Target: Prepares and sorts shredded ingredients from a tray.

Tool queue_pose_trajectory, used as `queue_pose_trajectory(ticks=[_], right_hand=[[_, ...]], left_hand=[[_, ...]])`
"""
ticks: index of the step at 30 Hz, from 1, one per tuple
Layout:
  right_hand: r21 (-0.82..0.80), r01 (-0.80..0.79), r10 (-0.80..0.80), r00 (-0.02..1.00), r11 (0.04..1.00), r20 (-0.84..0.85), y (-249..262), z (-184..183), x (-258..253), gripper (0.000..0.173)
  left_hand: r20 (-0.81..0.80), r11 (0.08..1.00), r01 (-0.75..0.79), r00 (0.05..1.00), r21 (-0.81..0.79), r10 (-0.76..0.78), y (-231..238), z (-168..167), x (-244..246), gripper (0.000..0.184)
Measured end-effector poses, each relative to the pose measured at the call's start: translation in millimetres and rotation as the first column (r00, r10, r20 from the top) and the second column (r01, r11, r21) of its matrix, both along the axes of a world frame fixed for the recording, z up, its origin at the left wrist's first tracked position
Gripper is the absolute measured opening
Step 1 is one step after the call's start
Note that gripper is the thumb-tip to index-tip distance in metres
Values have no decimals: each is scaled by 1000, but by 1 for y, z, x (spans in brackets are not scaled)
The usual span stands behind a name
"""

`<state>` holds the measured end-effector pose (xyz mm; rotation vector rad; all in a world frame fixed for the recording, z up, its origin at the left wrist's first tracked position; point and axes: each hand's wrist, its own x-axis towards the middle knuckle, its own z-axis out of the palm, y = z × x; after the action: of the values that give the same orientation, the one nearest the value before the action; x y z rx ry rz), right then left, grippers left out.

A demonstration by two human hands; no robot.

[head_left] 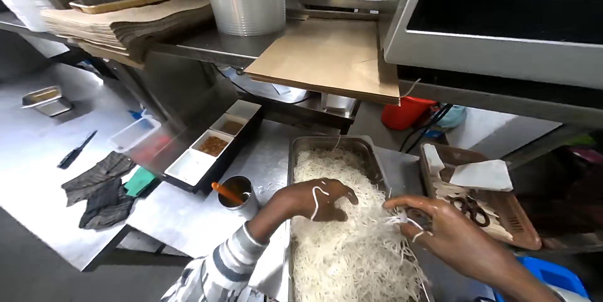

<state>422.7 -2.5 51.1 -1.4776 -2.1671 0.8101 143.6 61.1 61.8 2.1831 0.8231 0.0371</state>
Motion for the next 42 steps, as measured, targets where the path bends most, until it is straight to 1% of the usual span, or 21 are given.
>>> queue_pose_trajectory(ticks=[3,5,7,9,12,14,15,16,18,19,21,23,24,26,27,29,32,35,38,41,42], right_hand=[[-217,87,-132,970,972,-205,28,4,13,29],[-282,251,-309,933,926,-185,57,-24,11,27],[-387,331,-361,932,861,-7,86,-74,5,56],[-504,360,-360,928,785,102,95,-116,-16,80],[-448,352,-397,918,822,-6,92,-125,-47,72],[-366,325,-387,916,872,-107,88,-88,-60,52],[-295,309,-357,926,904,-124,87,-62,-65,44],[-193,293,-320,939,936,-128,85,-36,-68,36],[8,259,-257,963,966,-79,78,9,-68,34],[107,239,-236,971,965,-42,74,26,-65,33],[271,193,-201,980,943,3,64,48,-57,31],[389,200,-198,979,900,-45,54,58,-49,25],[423,226,-211,974,877,-84,49,61,-49,25],[442,223,-198,975,869,-102,44,57,-50,25],[434,194,-172,981,880,-89,44,53,-51,25],[440,209,-178,978,874,-110,42,49,-52,25],[447,257,-218,966,857,-138,40,52,-51,27],[476,200,-183,980,856,-83,38,59,-54,29],[500,216,-193,976,838,-98,39,70,-60,30],[479,160,-167,986,863,-27,45,75,-69,31],[505,176,-185,982,845,-33,46,79,-69,29]], left_hand=[[27,950,-288,956,-123,293,18,-12,1,38],[11,827,-473,866,-304,499,32,-40,8,48],[-62,702,-557,801,-445,596,40,-69,18,59],[-121,638,-590,774,-496,621,40,-94,30,67],[-47,584,-587,727,-561,685,40,-114,41,77],[64,490,-541,624,-684,779,36,-111,45,74],[123,456,-498,566,-737,815,34,-104,46,66],[184,457,-465,520,-758,834,33,-94,47,55],[301,520,-450,471,-727,829,35,-73,47,39],[326,517,-443,439,-733,837,38,-65,46,38],[318,506,-454,429,-734,846,43,-51,42,52],[295,558,-558,493,-614,818,43,-44,36,60],[281,624,-613,566,-485,775,42,-40,34,59],[194,769,-610,744,-194,639,45,-33,33,55],[140,808,-578,796,-111,589,48,-36,34,54],[62,827,-562,825,-28,562,53,-48,34,52],[43,830,-557,831,44,555,52,-56,26,48],[187,898,-440,884,26,428,38,-41,18,42],[325,962,-190,913,-194,246,19,-29,19,66],[419,945,-218,855,-245,306,4,-33,34,73],[468,943,-254,821,-213,327,4,-37,39,65]])
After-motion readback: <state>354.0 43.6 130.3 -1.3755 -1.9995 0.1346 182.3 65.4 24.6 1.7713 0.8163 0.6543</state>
